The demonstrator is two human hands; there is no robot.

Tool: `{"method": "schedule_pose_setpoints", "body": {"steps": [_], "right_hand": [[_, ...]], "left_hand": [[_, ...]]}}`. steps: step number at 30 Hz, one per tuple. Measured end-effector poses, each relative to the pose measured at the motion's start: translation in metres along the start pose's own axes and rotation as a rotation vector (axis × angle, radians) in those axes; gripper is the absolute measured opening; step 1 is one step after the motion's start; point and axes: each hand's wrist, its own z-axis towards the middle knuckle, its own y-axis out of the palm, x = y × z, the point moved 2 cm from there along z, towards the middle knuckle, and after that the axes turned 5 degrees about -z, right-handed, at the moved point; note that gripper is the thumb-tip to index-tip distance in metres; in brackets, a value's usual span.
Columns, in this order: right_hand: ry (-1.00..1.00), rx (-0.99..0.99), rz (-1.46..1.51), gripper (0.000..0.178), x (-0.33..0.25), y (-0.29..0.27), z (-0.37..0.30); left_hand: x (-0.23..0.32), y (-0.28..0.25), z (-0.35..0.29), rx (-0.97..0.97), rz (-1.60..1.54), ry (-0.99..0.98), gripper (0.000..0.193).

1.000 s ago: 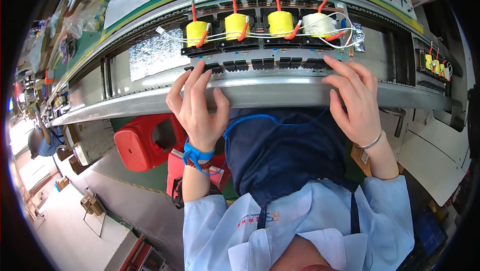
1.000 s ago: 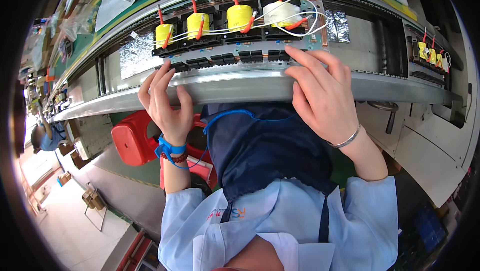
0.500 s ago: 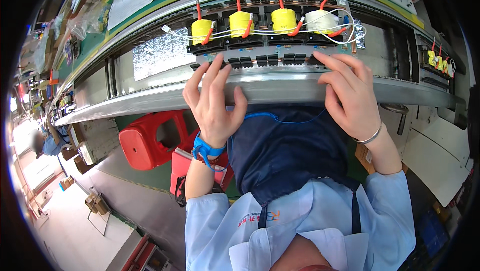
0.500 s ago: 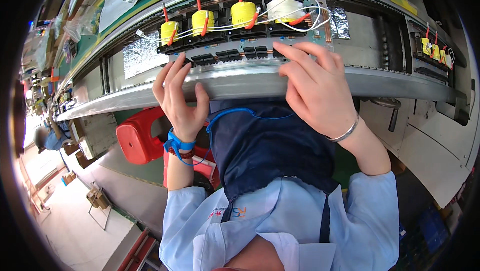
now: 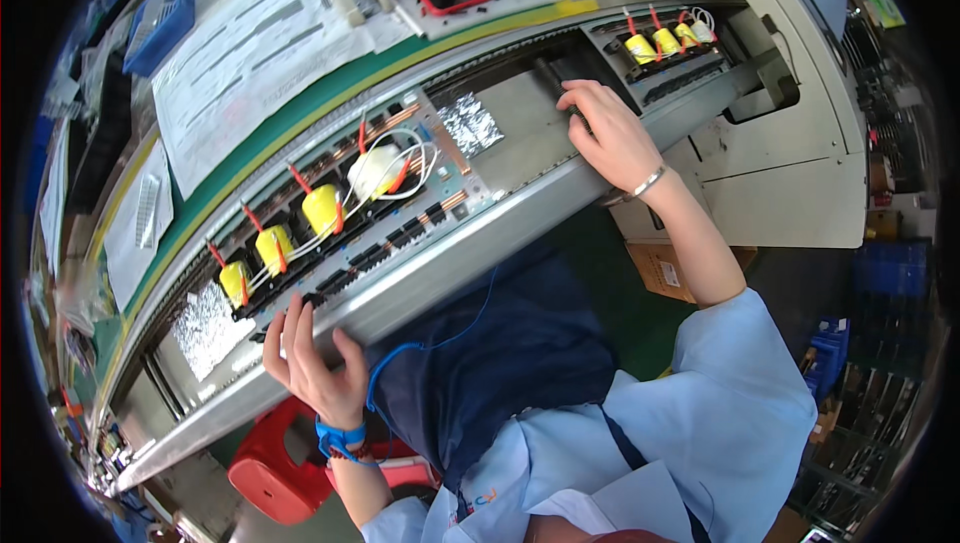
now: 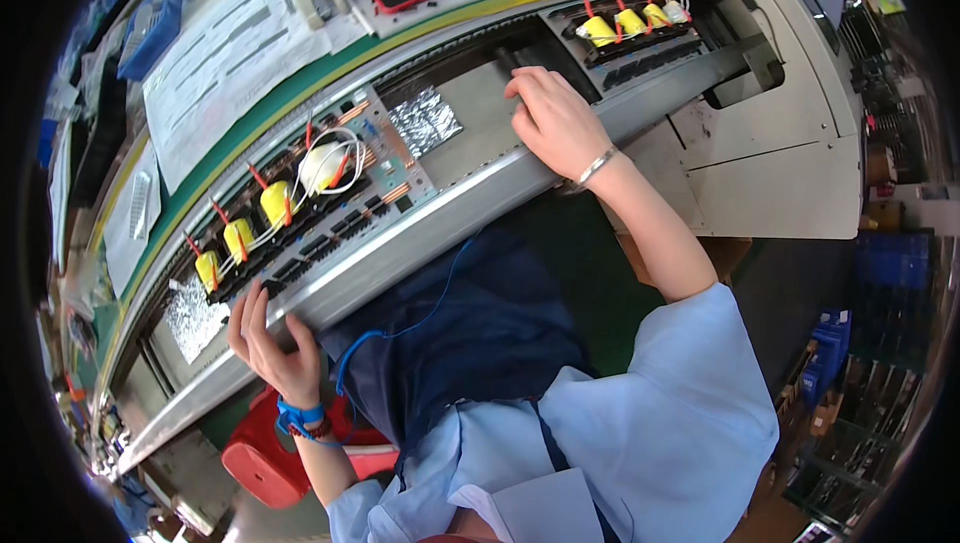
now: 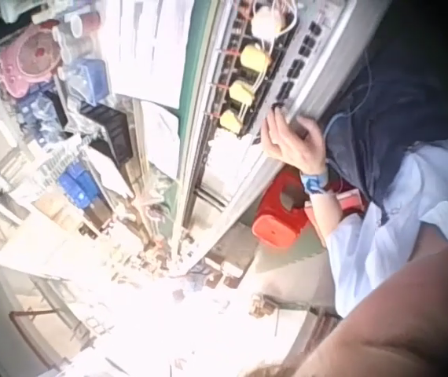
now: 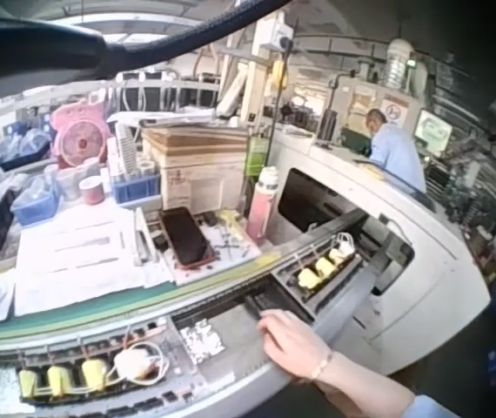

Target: The person assembles electronic components onto a printed circuit board by hand, placing transformers and connectors onto the circuit board.

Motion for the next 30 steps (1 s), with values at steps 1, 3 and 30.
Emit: {"method": "schedule_pose_setpoints", "body": {"steps": [1,3,30], "right_hand": [[0.036,-0.033,-0.059,0.014,0.01,0.0,0.0],[0.069,-0.073,-0.111,0.02,0.029,0.0,0.004],[0.291,-0.11,-0.403,0.03,0.106,-0.007,0.013]], "left_hand": [[0.001,0.001,0.0,0.041,-0.011,-0.004,0.041],[0.005,0.002,-0.001,0.059,-0.002,0.019,0.04],[0.01,-0.007,-0.014,0.116,-0.015,0.096,0.027]]}}
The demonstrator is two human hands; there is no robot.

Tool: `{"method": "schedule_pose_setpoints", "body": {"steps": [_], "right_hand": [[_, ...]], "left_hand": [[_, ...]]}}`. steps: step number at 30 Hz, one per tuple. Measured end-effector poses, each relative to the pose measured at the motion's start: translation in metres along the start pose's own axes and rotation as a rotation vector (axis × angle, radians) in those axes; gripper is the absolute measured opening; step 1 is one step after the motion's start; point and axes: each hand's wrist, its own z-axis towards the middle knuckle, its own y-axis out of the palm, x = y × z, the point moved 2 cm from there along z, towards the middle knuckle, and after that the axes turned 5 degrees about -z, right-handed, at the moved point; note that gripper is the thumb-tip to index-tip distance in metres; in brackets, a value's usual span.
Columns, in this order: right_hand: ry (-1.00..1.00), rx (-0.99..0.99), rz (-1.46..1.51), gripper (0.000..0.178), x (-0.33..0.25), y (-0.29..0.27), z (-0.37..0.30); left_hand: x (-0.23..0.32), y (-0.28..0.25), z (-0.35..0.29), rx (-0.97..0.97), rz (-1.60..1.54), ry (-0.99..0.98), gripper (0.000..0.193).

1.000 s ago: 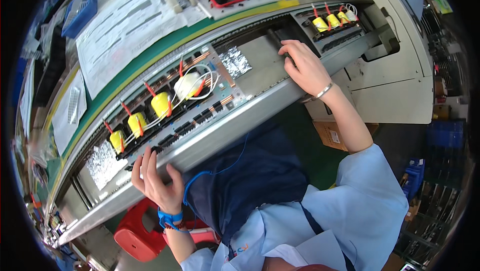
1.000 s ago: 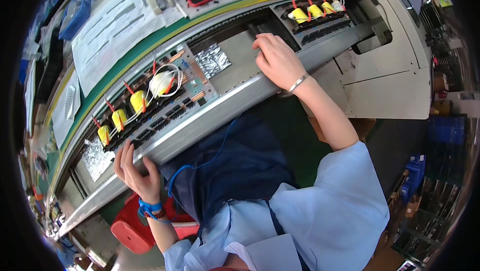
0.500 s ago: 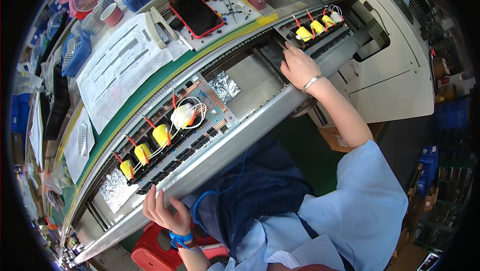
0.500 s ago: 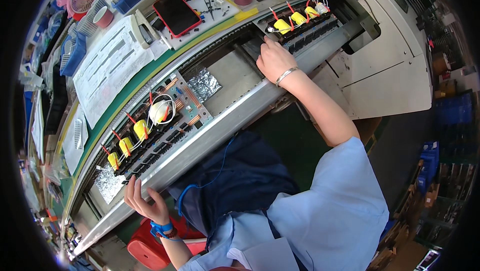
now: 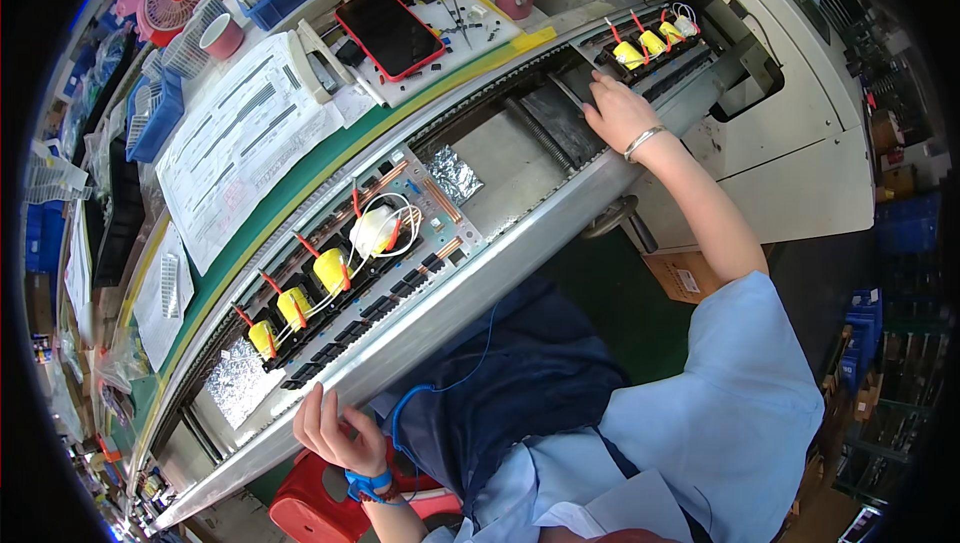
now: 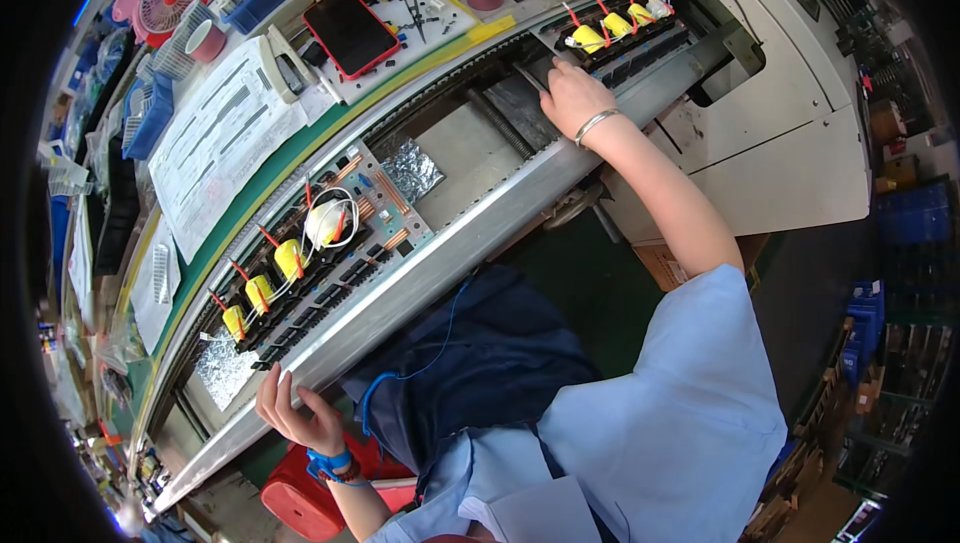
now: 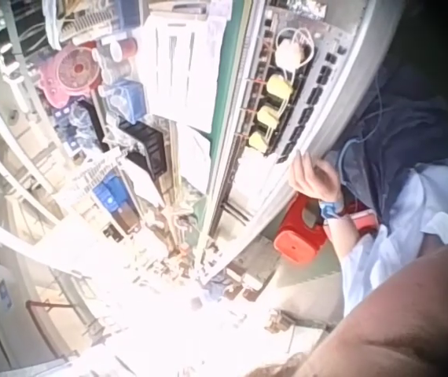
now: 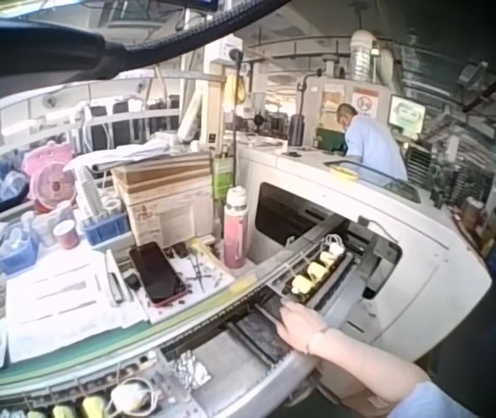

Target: The person assembles electronic components onto a printed circuit board by hand, placing transformers and connectors onto the circuit board.

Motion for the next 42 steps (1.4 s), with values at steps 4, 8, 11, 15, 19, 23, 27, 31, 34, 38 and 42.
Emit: {"method": "schedule_pose_setpoints", "body": {"steps": [4,8,11,15,19,23,27,31,34,38,42], "right_hand": [[0.021,-0.026,-0.027,0.032,0.019,-0.002,0.006],[-0.004,-0.045,-0.041,0.035,0.033,0.005,0.018],[-0.058,-0.08,-0.073,0.035,0.054,0.011,0.028],[-0.075,-0.074,-0.133,0.039,0.116,0.015,0.035],[-0.076,-0.096,-0.211,0.044,0.208,0.048,0.062],[-0.041,-0.149,-0.149,0.048,0.263,0.074,0.09],[-0.027,-0.19,-0.2,0.05,0.325,0.103,0.111],[0.026,-0.149,-0.312,0.052,0.41,0.104,0.125],[0.118,-0.176,-0.242,0.051,0.412,0.099,0.131],[0.0,0.022,-0.053,0.041,0.271,0.078,0.108],[-0.029,0.166,0.057,0.03,0.117,-0.009,0.051]], "left_hand": [[0.001,-0.002,0.001,-0.007,0.005,0.02,0.029],[0.0,-0.005,-0.002,-0.001,0.015,0.011,0.027],[-0.001,-0.005,-0.003,0.014,0.018,0.005,0.027],[0.007,-0.005,0.007,0.027,-0.062,0.049,0.032],[0.003,0.001,0.0,0.061,-0.105,0.069,0.033],[0.008,0.001,-0.01,0.052,-0.105,0.016,0.035],[0.014,0.005,-0.014,0.034,-0.102,-0.019,0.033],[0.015,0.014,-0.013,0.028,-0.176,-0.045,0.034],[0.024,0.024,-0.001,-0.077,-0.218,-0.115,0.035],[0.039,0.038,0.027,-0.16,-0.147,-0.131,0.036],[0.043,0.049,0.032,-0.151,-0.104,-0.084,0.033]]}}
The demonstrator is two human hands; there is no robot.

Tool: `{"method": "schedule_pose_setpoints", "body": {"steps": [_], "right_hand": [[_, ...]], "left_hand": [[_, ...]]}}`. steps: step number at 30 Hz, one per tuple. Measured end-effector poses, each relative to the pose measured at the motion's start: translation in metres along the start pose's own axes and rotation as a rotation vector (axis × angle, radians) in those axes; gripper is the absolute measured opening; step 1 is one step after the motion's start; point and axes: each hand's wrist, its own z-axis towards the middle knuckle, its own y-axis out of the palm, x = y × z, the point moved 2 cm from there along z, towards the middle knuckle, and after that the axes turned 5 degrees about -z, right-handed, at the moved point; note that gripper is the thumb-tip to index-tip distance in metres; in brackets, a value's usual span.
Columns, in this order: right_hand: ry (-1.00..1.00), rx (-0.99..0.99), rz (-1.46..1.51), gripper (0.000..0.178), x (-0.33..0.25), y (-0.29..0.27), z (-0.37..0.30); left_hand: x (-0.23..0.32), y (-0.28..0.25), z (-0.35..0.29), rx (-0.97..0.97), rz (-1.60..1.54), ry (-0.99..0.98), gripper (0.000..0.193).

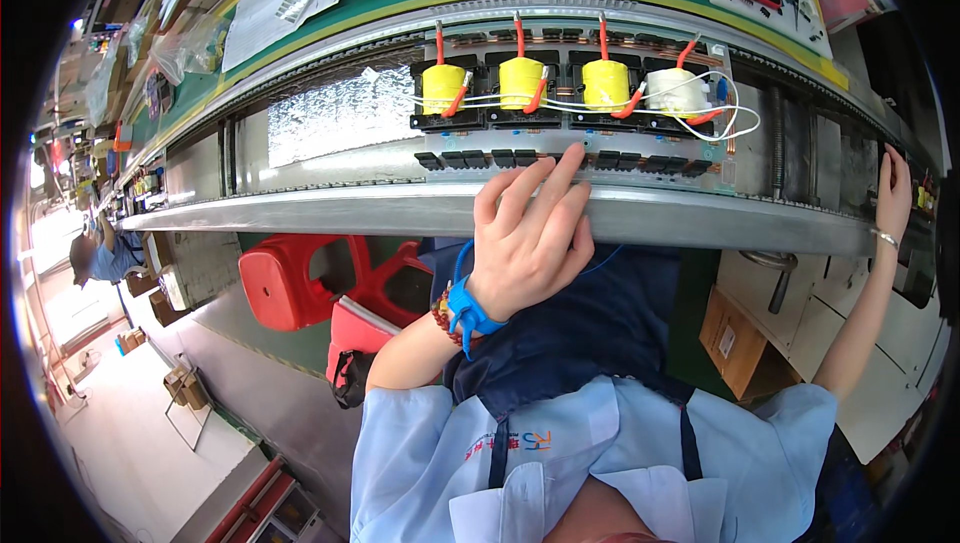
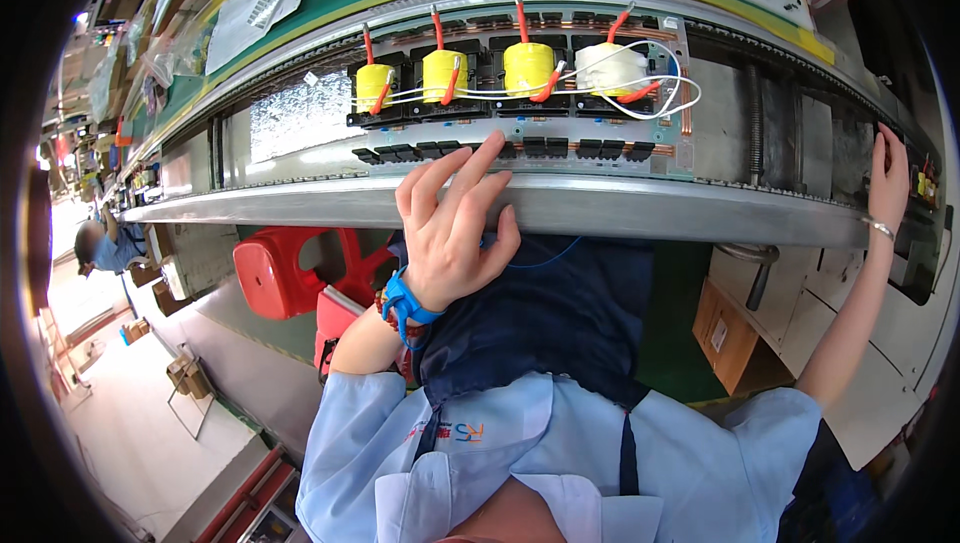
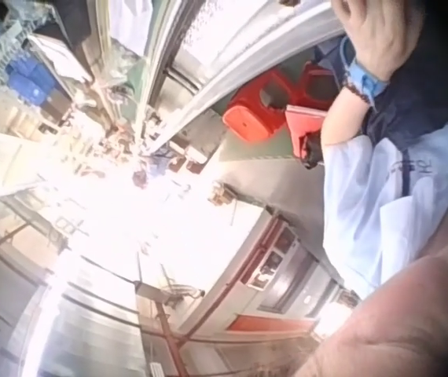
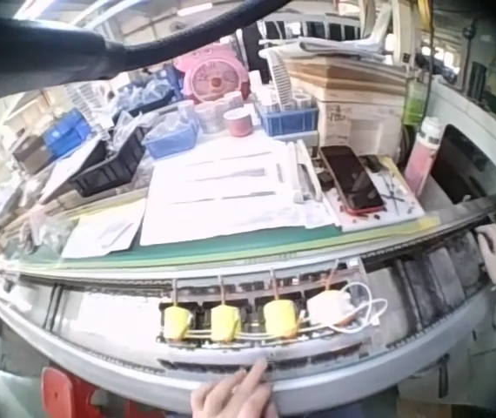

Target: The person assembles electronic components onto a printed circuit board by hand, placing transformers and connectors onto the circuit board.

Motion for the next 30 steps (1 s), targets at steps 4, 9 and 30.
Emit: {"method": "schedule_pose_setpoints", "body": {"steps": [4,9,30], "right_hand": [[-0.162,0.066,0.085,0.026,-0.103,-0.046,-0.03],[-0.319,0.096,0.55,0.019,-0.211,-0.071,-0.075],[-0.618,-0.168,0.561,0.022,-0.33,-0.061,-0.114]], "left_hand": [[0.001,0.004,0.006,-0.005,-0.007,0.006,0.034],[0.001,-0.004,-0.003,0.029,-0.008,-0.024,0.037],[0.002,0.002,0.005,0.032,-0.045,-0.031,0.029]]}}
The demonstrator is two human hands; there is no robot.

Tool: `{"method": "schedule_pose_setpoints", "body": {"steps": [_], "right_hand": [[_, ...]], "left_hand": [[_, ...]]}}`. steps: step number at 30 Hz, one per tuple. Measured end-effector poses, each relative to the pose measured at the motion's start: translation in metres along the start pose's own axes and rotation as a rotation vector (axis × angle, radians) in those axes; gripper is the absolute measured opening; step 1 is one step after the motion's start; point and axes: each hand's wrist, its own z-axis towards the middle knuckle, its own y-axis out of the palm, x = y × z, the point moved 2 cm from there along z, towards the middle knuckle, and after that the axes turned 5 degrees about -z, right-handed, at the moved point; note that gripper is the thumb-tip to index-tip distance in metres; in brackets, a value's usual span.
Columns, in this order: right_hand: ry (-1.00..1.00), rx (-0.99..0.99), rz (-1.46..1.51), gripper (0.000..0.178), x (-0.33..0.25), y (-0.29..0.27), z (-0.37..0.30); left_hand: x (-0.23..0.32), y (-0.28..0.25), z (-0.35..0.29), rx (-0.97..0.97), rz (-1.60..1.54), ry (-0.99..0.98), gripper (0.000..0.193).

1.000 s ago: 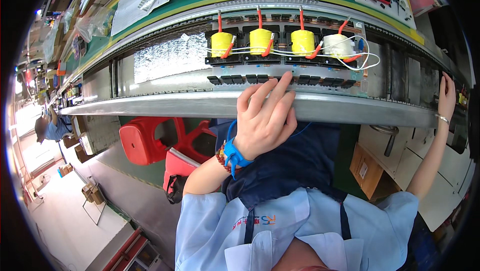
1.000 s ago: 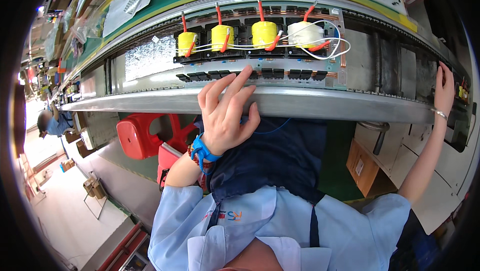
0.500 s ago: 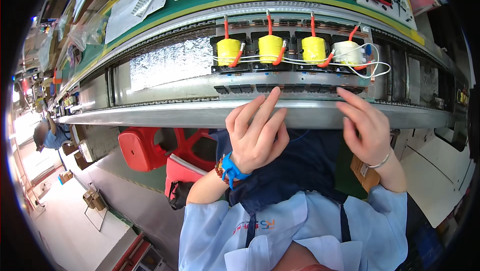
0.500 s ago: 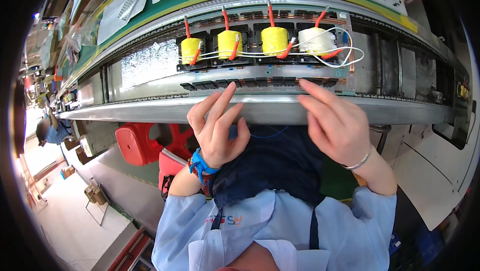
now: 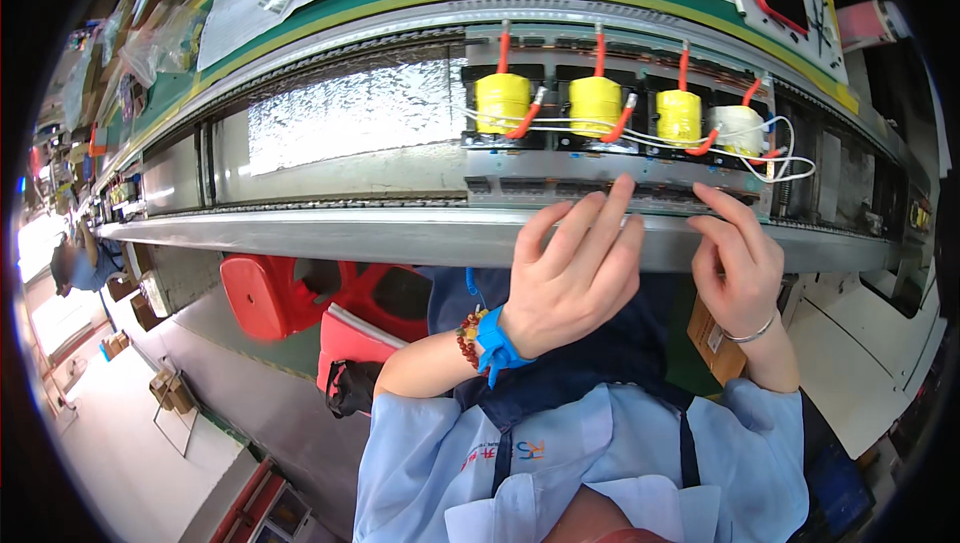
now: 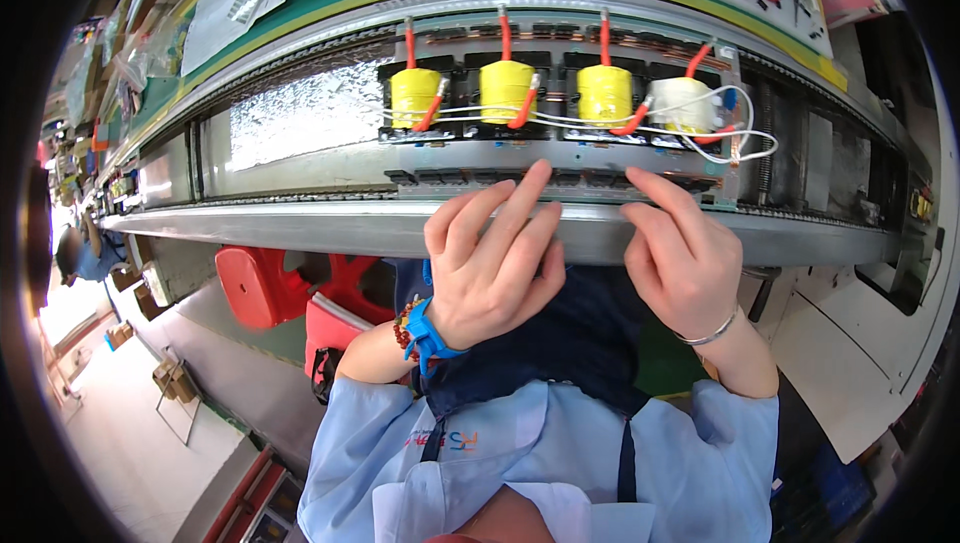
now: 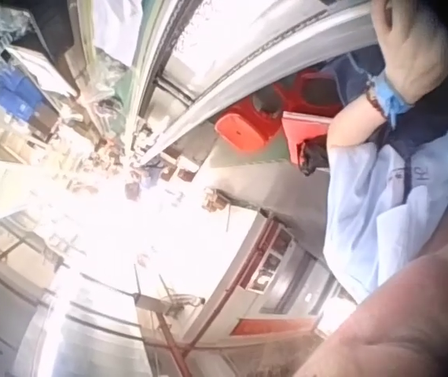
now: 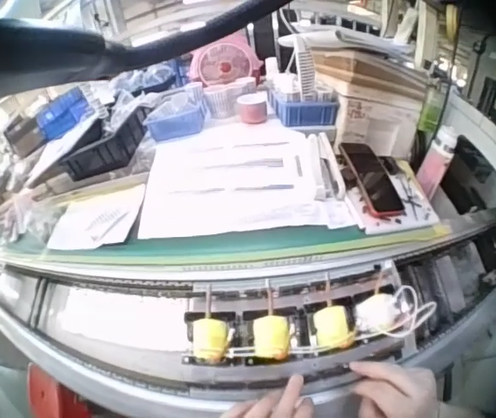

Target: The person assembles electronic components onto a printed circuit board by hand, placing transformers and connectors onto the circuit board.

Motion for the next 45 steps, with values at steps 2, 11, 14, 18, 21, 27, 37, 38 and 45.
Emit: {"method": "schedule_pose_setpoints", "body": {"steps": [2,11,14,18,21,27,37,38,45], "right_hand": [[-0.03,0.019,0.01,0.022,-0.003,0.0,0.003],[-0.136,0.072,0.129,0.022,-0.012,0.009,0.014],[-0.217,0.018,0.184,0.026,-0.023,0.021,0.02],[-0.181,-0.056,0.21,0.025,-0.024,0.028,0.025],[-0.245,0.092,0.276,0.019,-0.015,0.022,0.016],[-0.224,0.084,0.438,0.008,0.004,0.021,0.002],[-0.316,0.057,0.564,0.013,0.017,0.02,-0.001],[-0.303,0.052,0.554,0.013,0.017,0.018,-0.001],[-0.313,0.164,0.532,0.017,0.018,0.024,-0.001]], "left_hand": [[-0.002,-0.003,-0.002,0.014,-0.047,0.027,0.03],[-0.042,-0.046,-0.025,0.016,0.113,-0.122,0.028],[-0.047,-0.045,-0.023,0.025,0.137,-0.138,0.026],[-0.05,-0.048,-0.023,0.101,0.11,-0.072,0.025],[-0.053,-0.056,-0.026,0.293,0.096,-0.009,0.02],[-0.059,-0.044,-0.019,0.443,0.057,-0.037,0.011],[-0.061,-0.029,-0.03,0.601,-0.042,0.19,0.017],[-0.06,-0.028,-0.028,0.596,-0.035,0.183,0.016],[-0.061,-0.031,-0.03,0.555,-0.016,0.216,0.012]]}}
